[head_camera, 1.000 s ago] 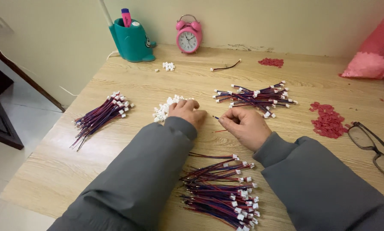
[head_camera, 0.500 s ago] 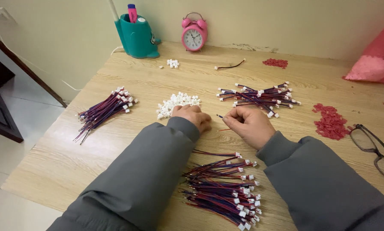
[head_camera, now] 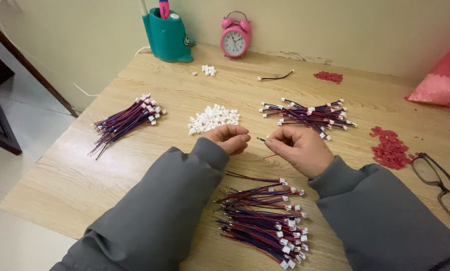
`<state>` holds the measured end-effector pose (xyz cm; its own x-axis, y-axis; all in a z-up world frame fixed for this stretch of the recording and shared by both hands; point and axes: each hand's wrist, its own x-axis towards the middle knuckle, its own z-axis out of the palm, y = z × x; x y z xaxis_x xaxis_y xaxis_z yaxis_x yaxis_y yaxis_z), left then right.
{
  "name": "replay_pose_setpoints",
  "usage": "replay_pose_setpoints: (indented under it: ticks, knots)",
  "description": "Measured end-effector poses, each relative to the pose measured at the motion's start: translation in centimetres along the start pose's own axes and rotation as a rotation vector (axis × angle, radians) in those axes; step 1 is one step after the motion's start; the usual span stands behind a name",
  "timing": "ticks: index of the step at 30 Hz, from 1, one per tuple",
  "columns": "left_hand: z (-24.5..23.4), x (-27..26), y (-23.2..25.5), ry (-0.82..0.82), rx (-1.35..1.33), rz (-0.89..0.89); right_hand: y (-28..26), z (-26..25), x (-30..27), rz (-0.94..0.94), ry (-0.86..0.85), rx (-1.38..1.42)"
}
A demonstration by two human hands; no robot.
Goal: Assembling small electronic wire harnesses by manually attaching plastic connectors to the ends of wires.
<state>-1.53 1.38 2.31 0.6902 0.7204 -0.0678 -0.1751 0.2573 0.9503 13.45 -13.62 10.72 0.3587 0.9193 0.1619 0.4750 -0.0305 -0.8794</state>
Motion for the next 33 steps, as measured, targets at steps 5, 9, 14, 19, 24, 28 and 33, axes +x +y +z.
replay_pose_setpoints:
  ticks: [5, 9, 14, 19, 24, 28, 33]
  knots:
    - [0.7, -0.9, 0.0, 0.001, -0.312, -0.100, -0.3, 0.3, -0.2, -0.034, -0.028, -0.027]
    - [0.0, 0.1, -1.4, -0.064, -0.398, -0.114, -1.2, 0.1, -0.6, -0.011, -0.047, 0.006]
    - [0.1, 0.1, -1.9, -0.118, -0.354, -0.110, -0.5, 0.3, -0.4, -0.038, -0.039, -0.013]
    - [0.5, -0.8, -1.3, -0.177, -0.408, -0.133, -1.3, 0.3, -0.7, -0.037, -0.021, -0.068]
    - [0.2, -0.4, -2.4, -0.184, -0.407, -0.138, -0.9, 0.3, -0.5, -0.038, -0.007, -0.117]
    - [0.2, -0.4, -2.5, -0.231, -0.373, -0.138, -1.4, 0.5, -0.7, -0.036, 0.005, -0.136]
    - [0.7, -1.0, -2.0, -0.233, -0.337, -0.099, -1.4, 0.3, -0.6, -0.020, -0.029, -0.182]
